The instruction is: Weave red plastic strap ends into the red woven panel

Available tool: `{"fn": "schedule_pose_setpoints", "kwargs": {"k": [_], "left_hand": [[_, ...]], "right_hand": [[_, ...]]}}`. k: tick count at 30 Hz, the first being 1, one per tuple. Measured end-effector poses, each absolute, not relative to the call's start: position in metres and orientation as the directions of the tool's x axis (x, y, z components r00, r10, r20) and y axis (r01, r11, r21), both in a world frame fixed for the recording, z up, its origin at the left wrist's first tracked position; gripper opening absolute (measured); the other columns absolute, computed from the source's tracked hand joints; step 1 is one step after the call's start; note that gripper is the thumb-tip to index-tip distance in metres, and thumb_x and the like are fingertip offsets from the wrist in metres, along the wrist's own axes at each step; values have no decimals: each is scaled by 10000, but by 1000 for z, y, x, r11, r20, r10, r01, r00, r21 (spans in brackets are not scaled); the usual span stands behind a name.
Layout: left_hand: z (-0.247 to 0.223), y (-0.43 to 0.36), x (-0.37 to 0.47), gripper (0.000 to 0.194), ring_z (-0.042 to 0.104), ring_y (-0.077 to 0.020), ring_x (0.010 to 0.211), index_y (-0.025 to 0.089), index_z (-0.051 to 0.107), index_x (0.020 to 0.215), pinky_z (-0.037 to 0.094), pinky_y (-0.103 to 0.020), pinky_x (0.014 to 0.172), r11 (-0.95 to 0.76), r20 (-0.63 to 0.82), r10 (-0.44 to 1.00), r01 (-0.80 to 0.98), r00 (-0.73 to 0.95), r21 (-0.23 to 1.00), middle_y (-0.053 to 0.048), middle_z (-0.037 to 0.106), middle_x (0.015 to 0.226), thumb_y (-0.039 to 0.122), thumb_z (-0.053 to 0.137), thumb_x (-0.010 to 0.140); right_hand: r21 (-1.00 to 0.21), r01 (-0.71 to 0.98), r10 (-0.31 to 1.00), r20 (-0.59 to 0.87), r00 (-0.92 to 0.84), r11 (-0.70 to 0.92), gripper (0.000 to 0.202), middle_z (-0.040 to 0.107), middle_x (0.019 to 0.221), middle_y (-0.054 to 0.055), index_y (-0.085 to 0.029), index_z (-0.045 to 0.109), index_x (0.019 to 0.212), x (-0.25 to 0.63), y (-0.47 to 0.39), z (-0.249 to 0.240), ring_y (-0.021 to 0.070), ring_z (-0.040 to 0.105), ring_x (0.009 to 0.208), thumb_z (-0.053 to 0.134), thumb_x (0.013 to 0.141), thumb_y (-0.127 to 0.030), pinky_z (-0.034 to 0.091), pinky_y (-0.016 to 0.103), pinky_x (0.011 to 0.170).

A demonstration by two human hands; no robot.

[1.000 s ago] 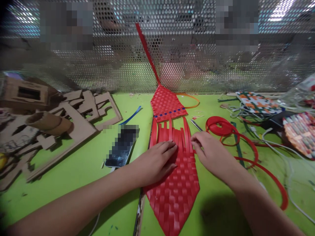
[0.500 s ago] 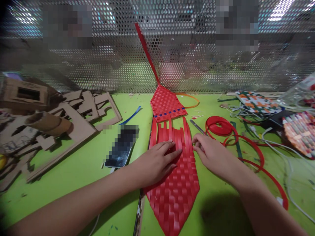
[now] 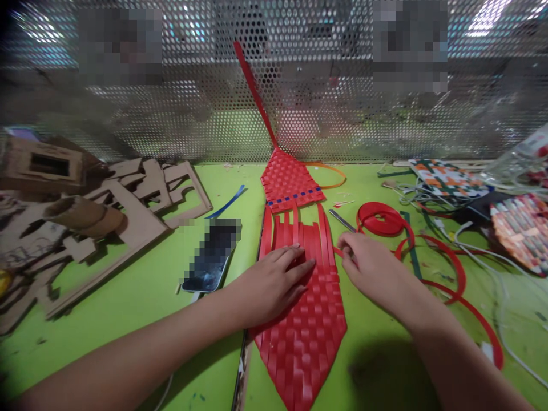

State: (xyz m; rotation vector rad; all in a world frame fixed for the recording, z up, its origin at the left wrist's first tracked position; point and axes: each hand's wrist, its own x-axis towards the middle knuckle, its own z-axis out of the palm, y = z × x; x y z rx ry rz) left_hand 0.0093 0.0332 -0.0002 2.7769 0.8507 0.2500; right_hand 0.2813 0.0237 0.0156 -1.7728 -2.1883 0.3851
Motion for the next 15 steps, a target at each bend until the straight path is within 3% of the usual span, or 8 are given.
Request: {"fn": "schedule_pose_setpoints", "kwargs": {"k": [11,15], "left_hand": [[-2,33,8,525,536,-363,1433,148,545,1575,482,-534,1198,-804,90,566,524,820,282,-175,596,1480,423,382,1159],[-2,34,8,527,546,-360,1423,156,535,1584,502,-531,1177,-802,78,566,526,821,282,-174,605,1471,429,385,1159]], "right_hand": [[-353,926,985,152,-82,131,235,753,879,93,-218,693,1097,288,26,18,263,678,680,549,927,-292,476,379,647],[-401,889,973,150,-176,223,291,775,979,88,-239,713,1217,284,24,20,259,711,767,534,995,-298,522,377,696]]}}
